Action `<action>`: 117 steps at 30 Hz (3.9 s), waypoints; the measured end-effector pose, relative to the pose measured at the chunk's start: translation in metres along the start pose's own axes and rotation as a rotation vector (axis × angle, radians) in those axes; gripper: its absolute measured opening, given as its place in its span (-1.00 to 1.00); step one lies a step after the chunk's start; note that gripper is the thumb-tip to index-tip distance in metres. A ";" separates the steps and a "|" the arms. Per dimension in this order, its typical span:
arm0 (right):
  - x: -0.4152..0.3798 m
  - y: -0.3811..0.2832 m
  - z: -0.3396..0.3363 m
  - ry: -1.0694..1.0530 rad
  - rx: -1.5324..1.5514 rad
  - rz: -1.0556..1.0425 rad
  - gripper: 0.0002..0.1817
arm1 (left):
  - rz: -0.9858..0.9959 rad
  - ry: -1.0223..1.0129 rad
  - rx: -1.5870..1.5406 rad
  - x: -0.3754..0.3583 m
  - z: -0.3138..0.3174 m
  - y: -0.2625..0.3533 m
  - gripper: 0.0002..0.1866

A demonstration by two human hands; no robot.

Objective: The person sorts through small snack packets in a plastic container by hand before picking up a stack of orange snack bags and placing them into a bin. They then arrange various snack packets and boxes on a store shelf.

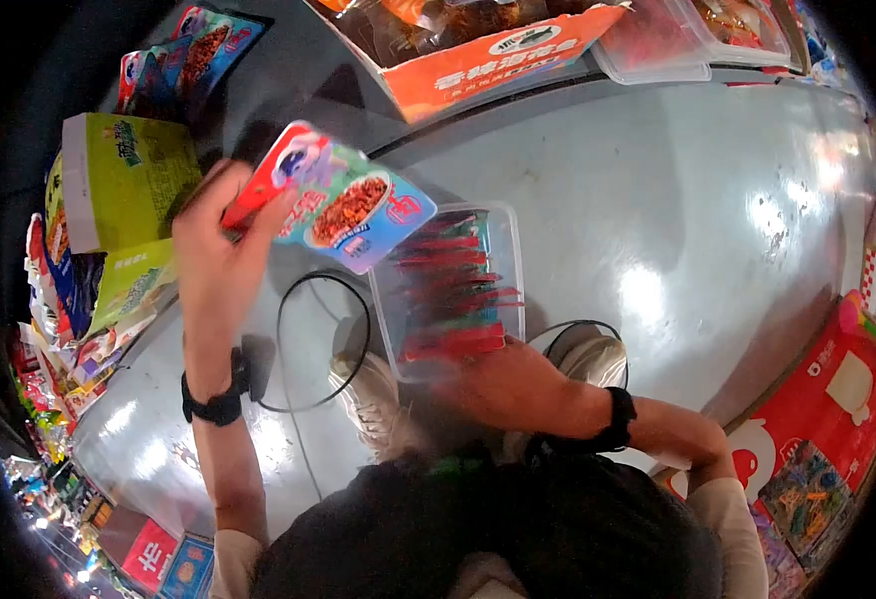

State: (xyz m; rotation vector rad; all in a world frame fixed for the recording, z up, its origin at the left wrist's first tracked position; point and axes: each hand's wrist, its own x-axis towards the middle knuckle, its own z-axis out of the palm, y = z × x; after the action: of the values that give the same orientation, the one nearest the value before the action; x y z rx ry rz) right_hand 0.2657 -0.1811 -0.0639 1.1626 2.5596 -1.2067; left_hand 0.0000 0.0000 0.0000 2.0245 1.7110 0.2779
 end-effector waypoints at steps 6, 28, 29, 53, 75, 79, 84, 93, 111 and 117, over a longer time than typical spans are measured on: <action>-0.001 -0.002 -0.056 0.084 0.828 0.028 -0.49 | 0.510 -0.516 -0.285 -0.047 -0.040 0.020 -0.92; -0.009 0.007 -0.064 -0.070 1.082 0.508 -0.19 | 0.812 -0.260 0.187 -0.102 0.012 0.068 -0.62; -0.009 0.009 -0.056 -0.041 1.126 0.518 -0.23 | 0.813 -0.259 0.205 -0.101 0.013 0.067 -0.61; -0.007 0.015 -0.034 0.200 1.270 0.275 -0.42 | 0.531 -0.694 0.153 -0.120 0.093 0.070 -0.63; -0.039 0.007 -0.027 0.486 0.231 -0.024 -0.60 | 0.364 -0.698 0.100 -0.116 0.094 0.055 -0.68; -0.041 0.009 -0.025 0.453 0.248 0.117 -0.57 | 0.330 -0.674 0.113 -0.116 0.094 0.052 -0.69; -0.026 0.003 -0.017 0.365 0.141 0.083 -0.56 | 0.374 -0.629 0.138 -0.111 0.091 0.042 -0.67; -0.024 0.003 -0.010 0.479 0.275 0.183 -0.58 | 0.335 -0.720 0.029 -0.097 0.063 0.043 -0.64; -0.033 0.003 -0.014 0.249 0.503 0.298 -0.57 | 0.699 -0.470 0.142 -0.124 0.047 0.066 -0.45; -0.045 0.010 -0.029 0.301 0.274 0.287 -0.63 | 0.728 -0.444 0.232 -0.127 0.070 0.058 -0.48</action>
State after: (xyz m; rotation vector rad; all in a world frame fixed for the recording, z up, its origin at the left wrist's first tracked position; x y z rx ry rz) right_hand 0.3111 -0.1848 -0.0338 1.8255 2.3491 -1.4335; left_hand 0.0562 -0.1448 -0.0147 2.5748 0.7291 -0.1483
